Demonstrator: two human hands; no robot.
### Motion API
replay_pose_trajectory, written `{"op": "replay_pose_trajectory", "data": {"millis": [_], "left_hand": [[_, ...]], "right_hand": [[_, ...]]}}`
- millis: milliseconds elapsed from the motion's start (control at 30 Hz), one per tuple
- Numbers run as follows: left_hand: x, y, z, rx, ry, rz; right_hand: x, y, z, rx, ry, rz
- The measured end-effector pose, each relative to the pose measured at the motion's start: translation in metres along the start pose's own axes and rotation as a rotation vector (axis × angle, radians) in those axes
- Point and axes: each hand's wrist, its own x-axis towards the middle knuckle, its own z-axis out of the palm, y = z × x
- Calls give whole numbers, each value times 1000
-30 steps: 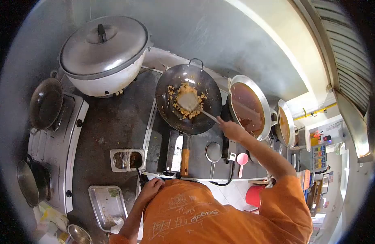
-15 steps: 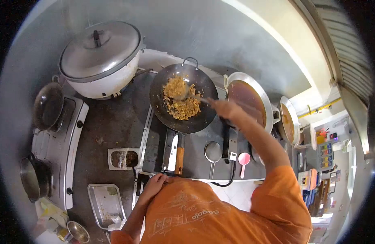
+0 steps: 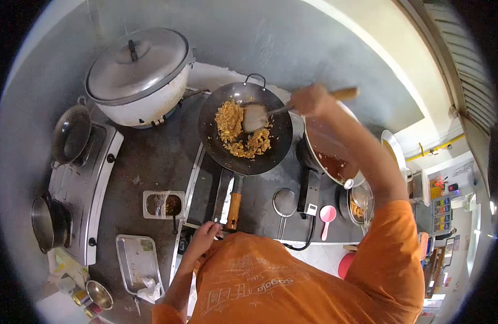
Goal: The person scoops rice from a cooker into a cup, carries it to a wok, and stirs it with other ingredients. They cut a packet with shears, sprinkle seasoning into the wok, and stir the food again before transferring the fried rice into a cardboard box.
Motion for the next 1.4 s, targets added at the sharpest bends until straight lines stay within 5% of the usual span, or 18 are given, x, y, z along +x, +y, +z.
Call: {"op": "replay_pose_trajectory", "data": {"millis": [100,533,600,733,833,900,967,1000,1067,1100,1233,1267,1333,1400], "left_hand": [[-4,-17,-2,-10,81,3],[-37,-17,-23,-37,94,-56],[-35,-20,-27,-43,65,-46],[-28,-31,-33,13,-48,-49],[-29,-27,-40,38,-88,-53],[-35,-23,-45,56,-105,-59],[-40,-19,-51,50,-100,-70],[-39,-27,-51,41,-98,-71],[-36,-50,-53,-68,-94,-107],[-36,-48,-55,-73,-89,-107],[-35,-45,-65,-49,-89,-53],[-36,-46,-64,-54,-102,-1],[-43,-30,-68,-16,-103,-18],[-45,-14,-70,53,-73,-39]], "right_hand": [[6,4,-43,-73,-229,217],[64,-18,-39,-135,-51,319],[57,-39,-24,-61,61,181],[29,-2,-4,15,-50,147],[-3,24,2,-108,59,226],[-11,20,-16,-30,-726,316],[-37,13,43,607,-730,163],[-35,-8,65,600,-734,159],[-36,-75,90,1394,-1033,508],[-42,-136,30,1334,-602,554],[2,-258,59,1759,-64,792],[8,-264,47,1770,-69,798],[14,-259,17,2275,-37,939],[4,-241,29,2554,-108,853]]}}
